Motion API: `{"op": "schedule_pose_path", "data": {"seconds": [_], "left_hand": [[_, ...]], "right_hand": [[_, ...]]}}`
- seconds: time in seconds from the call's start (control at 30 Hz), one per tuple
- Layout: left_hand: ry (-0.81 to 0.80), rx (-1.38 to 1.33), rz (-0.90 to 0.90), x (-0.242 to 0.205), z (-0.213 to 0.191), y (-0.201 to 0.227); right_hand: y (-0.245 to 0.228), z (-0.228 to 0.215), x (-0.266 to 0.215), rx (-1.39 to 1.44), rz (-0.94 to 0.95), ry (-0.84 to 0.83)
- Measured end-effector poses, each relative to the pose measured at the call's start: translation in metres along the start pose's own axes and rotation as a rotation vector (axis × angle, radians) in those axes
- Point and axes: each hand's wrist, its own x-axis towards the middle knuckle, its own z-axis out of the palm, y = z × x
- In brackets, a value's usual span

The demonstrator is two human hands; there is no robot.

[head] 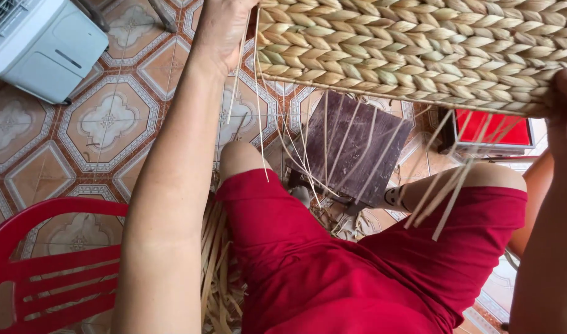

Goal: Weaving a basket or furniture component using natural fibers over a metal frame.

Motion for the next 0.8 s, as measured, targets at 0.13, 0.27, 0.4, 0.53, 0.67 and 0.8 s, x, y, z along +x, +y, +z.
{"op": "schedule_pose_path", "data": {"seconds": [0.13,0.27,0.4,0.53,0.67,0.8], "left_hand": [[-0.009,-0.018,-0.156,0.004,0.007,0.003],[0.011,-0.017,-0.270,-0.001,-0.001,-0.006],[-0.064,0.023,-0.244,-0.008,-0.015,-0.013],[-0.062,0.160,-0.257,-0.008,-0.020,-0.007],[-0.079,0.126,-0.257,0.004,-0.029,-0.011],[-0.029,0.060,-0.283,0.013,-0.030,-0.014]], "right_hand": [[-0.012,0.011,0.001,0.175,0.176,0.063],[-0.088,0.142,-0.034,-0.069,0.150,-0.020],[-0.063,0.121,-0.037,0.096,0.186,0.068],[-0.060,0.129,-0.028,-0.015,0.200,0.100],[-0.063,0.136,-0.010,-0.069,0.179,0.064],[-0.064,0.144,0.001,-0.046,0.167,0.080]]}}
